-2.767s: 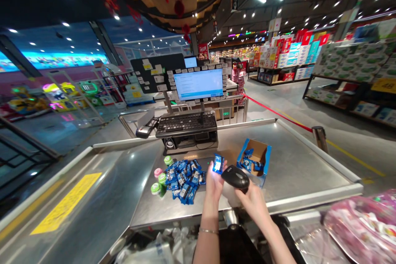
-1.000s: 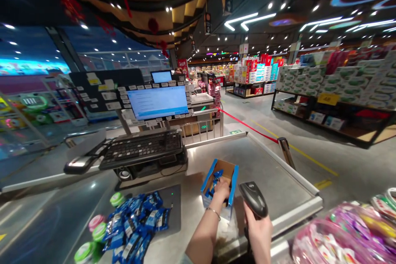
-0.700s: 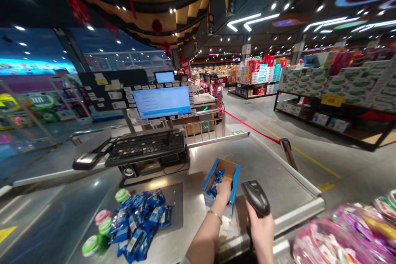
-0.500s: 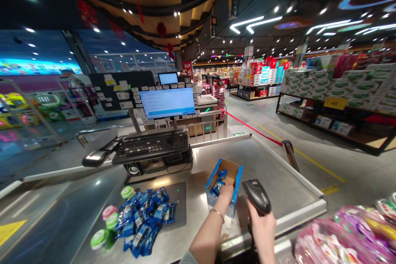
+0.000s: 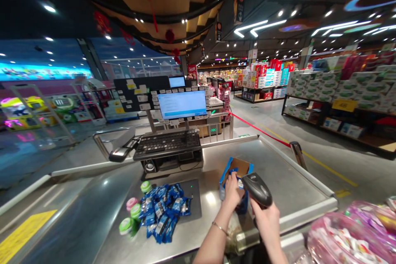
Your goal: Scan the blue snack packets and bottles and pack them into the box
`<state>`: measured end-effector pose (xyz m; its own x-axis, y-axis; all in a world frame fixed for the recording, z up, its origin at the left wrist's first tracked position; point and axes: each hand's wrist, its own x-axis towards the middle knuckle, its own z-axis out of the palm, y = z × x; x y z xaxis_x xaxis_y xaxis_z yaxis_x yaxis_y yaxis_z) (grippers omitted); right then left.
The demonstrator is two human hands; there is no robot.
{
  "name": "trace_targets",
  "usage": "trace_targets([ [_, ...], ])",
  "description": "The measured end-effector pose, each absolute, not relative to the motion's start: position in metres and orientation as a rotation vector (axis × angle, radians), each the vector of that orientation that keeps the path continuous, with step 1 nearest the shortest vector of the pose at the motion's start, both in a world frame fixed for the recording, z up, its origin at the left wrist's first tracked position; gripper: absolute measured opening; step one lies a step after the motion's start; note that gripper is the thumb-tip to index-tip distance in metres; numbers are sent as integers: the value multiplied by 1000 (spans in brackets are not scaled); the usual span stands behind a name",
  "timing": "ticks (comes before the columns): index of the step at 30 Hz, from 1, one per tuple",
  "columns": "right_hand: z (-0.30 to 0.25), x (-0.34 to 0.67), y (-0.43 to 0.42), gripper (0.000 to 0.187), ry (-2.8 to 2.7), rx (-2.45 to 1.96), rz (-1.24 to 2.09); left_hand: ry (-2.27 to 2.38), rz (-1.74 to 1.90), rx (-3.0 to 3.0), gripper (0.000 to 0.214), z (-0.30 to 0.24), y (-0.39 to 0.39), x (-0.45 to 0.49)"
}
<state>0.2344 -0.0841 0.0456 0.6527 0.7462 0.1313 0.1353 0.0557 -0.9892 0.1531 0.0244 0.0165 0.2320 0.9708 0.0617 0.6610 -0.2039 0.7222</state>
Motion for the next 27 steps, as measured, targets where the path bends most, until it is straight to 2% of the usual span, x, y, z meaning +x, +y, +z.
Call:
trace_targets([
  [5,42,215,-85,42,-915,-1491,512,1441,1141,1852,58,22,4,112],
  [14,47,166,-93,34,-1205,-1535,600,1546,1560,1426,68,-1,-20,37],
  [18,51,154,-99,33,-1404,-1567,596,1612,1632,1386,73,-2,-25,21],
  [27,52,144,-106,33,-1622,-1673,533,1661,1615,1587,67,-1,-36,9],
])
